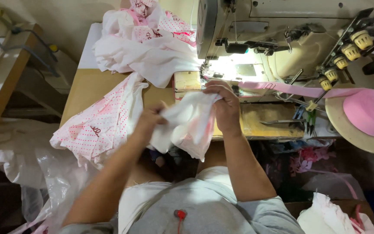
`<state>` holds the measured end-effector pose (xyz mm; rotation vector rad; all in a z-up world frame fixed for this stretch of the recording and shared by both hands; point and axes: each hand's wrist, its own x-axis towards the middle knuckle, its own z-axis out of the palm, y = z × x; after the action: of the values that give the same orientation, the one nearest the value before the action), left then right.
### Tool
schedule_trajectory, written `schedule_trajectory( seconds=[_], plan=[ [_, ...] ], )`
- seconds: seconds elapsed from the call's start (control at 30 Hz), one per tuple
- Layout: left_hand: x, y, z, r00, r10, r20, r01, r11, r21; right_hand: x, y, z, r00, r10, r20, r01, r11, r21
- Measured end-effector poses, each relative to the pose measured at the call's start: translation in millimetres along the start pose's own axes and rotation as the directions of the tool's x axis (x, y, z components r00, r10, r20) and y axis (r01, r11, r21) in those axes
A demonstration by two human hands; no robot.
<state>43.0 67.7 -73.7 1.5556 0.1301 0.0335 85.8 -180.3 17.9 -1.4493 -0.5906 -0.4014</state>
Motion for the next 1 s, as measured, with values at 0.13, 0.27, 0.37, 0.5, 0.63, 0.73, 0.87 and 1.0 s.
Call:
schedule_trajectory(
  seconds=[0.13, 0.27, 0.37, 0.5, 0.63, 0.73, 0.87, 1.0],
  plan=[
    [-27.7, 101.3, -20.8, 0.992, 0.072, 0.105, -0.033, 0.941, -0.337, -10.9, -2.7, 17.4, 0.952, 0.304, 0.046, -0.307, 0.944, 0.117],
    [-24.7, 161.0, -46.4, 0.963, 0.101, 0.249, -0.017, 0.947, -0.32, -53.7, 33.0, 52.2, 0.485, 0.672, 0.559, -0.872, 0.42, 0.252],
    [-15.4, 204.0, -79.0, 0.957, 0.094, 0.274, -0.05, 0.986, -0.162, -87.3, 30.4, 53.6, 0.272, 0.532, 0.802, -0.956, 0.246, 0.161],
    [21.8, 227.4, -111.5, 0.999, 0.052, 0.007, -0.051, 0.928, 0.369, -92.2, 31.2, 30.1, 0.356, 0.24, 0.903, -0.868, 0.443, 0.224],
    [46.8, 136.1, -138.9, 0.889, 0.456, -0.041, -0.193, 0.453, 0.87, -83.4, 58.7, 40.1, 0.644, 0.403, 0.65, -0.698, 0.658, 0.284],
    [-11.2, 61.1, -113.2, 0.965, 0.251, -0.074, -0.043, 0.429, 0.902, -84.3, 86.2, 36.2, 0.731, 0.53, 0.428, -0.681, 0.604, 0.414],
    [-72.2, -98.0, -97.3, 0.836, -0.443, 0.324, 0.222, 0.813, 0.539, -79.3, 89.1, 22.9, 0.751, 0.558, 0.354, -0.659, 0.668, 0.345],
    [-102.1, -274.0, -106.7, 0.82, 0.572, 0.012, -0.486, 0.709, -0.511, -74.7, 79.6, 13.2, 0.768, 0.551, 0.326, -0.639, 0.695, 0.331]
  ],
)
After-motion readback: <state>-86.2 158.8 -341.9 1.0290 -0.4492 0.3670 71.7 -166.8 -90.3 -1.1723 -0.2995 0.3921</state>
